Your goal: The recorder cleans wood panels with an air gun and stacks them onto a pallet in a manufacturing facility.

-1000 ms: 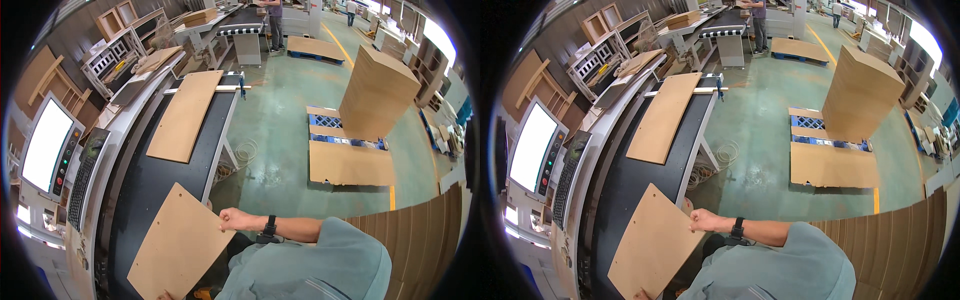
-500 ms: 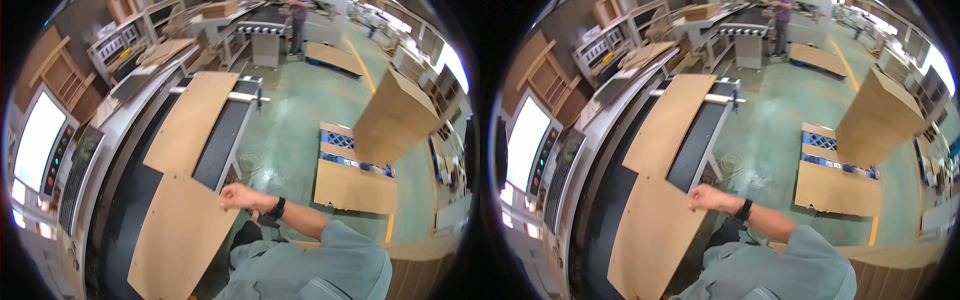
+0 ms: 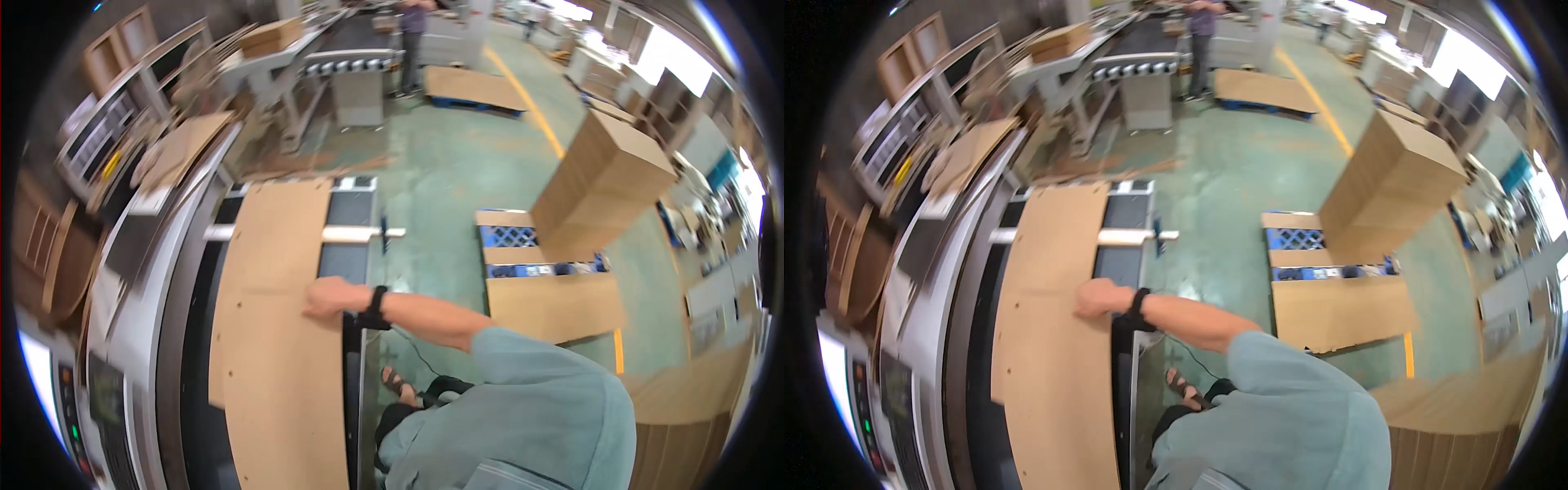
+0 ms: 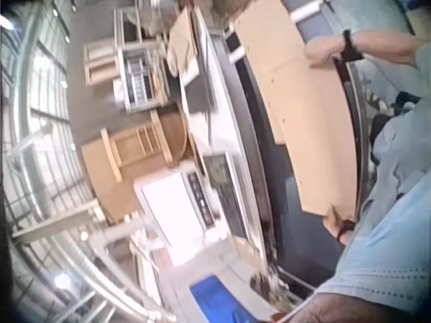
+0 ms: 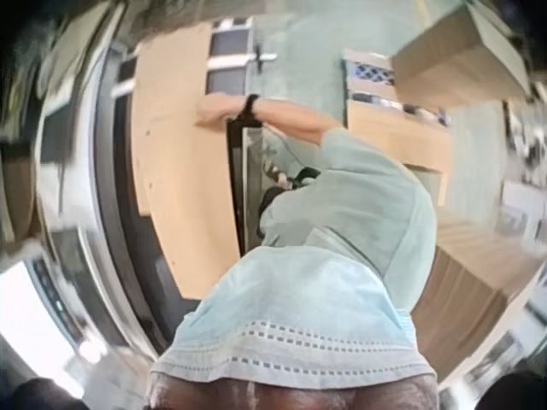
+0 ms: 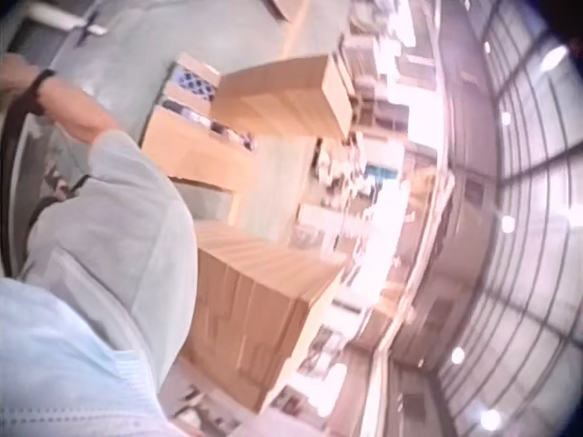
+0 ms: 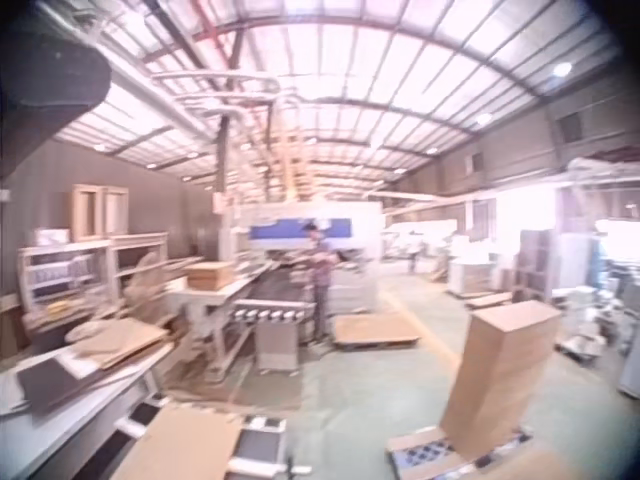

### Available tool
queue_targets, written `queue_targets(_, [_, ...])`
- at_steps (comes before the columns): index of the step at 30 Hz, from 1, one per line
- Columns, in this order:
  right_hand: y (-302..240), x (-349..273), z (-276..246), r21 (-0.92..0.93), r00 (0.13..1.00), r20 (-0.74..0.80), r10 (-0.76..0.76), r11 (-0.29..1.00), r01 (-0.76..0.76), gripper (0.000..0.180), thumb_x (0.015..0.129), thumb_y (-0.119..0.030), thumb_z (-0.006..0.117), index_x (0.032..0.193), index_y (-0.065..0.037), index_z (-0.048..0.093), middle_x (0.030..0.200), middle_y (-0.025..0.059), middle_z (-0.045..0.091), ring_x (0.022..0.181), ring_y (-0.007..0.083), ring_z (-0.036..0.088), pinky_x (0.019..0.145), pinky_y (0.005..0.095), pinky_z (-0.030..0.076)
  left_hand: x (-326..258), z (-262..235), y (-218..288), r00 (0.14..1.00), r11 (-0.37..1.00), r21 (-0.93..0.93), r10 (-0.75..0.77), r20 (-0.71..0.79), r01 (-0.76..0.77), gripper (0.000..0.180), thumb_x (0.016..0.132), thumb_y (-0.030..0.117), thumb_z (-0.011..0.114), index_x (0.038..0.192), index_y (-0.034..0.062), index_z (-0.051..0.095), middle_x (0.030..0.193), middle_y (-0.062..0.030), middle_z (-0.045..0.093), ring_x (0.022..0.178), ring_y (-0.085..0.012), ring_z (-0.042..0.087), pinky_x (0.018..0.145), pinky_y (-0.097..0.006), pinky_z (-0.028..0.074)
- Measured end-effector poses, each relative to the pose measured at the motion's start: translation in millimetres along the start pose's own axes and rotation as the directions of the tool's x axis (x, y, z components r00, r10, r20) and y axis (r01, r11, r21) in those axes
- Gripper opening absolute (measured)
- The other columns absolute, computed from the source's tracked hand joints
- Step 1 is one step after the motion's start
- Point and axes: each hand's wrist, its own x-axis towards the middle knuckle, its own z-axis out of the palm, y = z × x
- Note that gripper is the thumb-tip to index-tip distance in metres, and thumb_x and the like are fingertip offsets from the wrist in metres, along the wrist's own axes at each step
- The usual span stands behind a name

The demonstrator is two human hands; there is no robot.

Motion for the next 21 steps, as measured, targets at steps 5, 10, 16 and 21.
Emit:
queue_targets(5, [53, 65, -28, -0.088, 0.970, -0.242, 0.021, 0.995, -0.044, 0.039, 0.083, -0.039, 0.065, 0.084, 0.000, 0.072, 0.085, 0.0229, 0.071, 0.081, 0.0398, 0.070, 0.070, 0.0485, 0.056, 51, 67, 70, 0.984, 0.935, 0.344, 0.031, 0.177, -0.091, 0.034, 0.088, 0.027, 0.076, 0.076, -0.0031, 0.066, 0.066, -0.0083, 0.060, 0.055, -0.0188, 0.053, 0.044, -0.036, 0.042])
queue_targets(10, [61, 76, -57, -0.222, 0.903, -0.430, -0.019, 0.971, -0.085, 0.020, 0.080, -0.017, 0.062, 0.091, -0.003, 0.069, 0.089, 0.0214, 0.070, 0.084, 0.0370, 0.070, 0.068, 0.0518, 0.055, 56, 168, 121, 0.992, 0.952, 0.296, 0.046, 0.115, -0.078, 0.044, 0.090, 0.032, 0.070, 0.071, -0.0077, 0.066, 0.061, -0.0093, 0.059, 0.053, -0.0198, 0.053, 0.046, -0.038, 0.041])
queue_targets(16, [46, -35, -128, 0.082, 0.949, -0.087, -0.303, 0.947, 0.309, 0.040, 0.085, -0.026, 0.068, 0.116, -0.001, 0.061, 0.104, 0.0187, 0.068, 0.097, 0.0354, 0.066, 0.082, 0.0457, 0.053, 66, 269, 175, 0.889, 0.760, 0.481, 0.282, 0.361, -0.437, 0.039, 0.092, 0.028, 0.063, 0.078, -0.0080, 0.069, 0.067, -0.0170, 0.066, 0.057, -0.0210, 0.060, 0.055, -0.041, 0.049])
queue_targets(21, [86, -60, -228, 0.347, 0.987, -0.009, -0.162, 0.925, 0.155, 0.036, 0.091, -0.027, 0.070, 0.118, -0.003, 0.066, 0.103, 0.0138, 0.072, 0.091, 0.0224, 0.068, 0.078, 0.0365, 0.054, 184, 239, 82, 0.535, 0.130, 0.652, 0.701, 0.472, -0.747, 0.040, 0.098, 0.035, 0.056, 0.089, -0.0010, 0.071, 0.073, -0.0215, 0.068, 0.056, -0.0274, 0.059, 0.056, -0.043, 0.051])
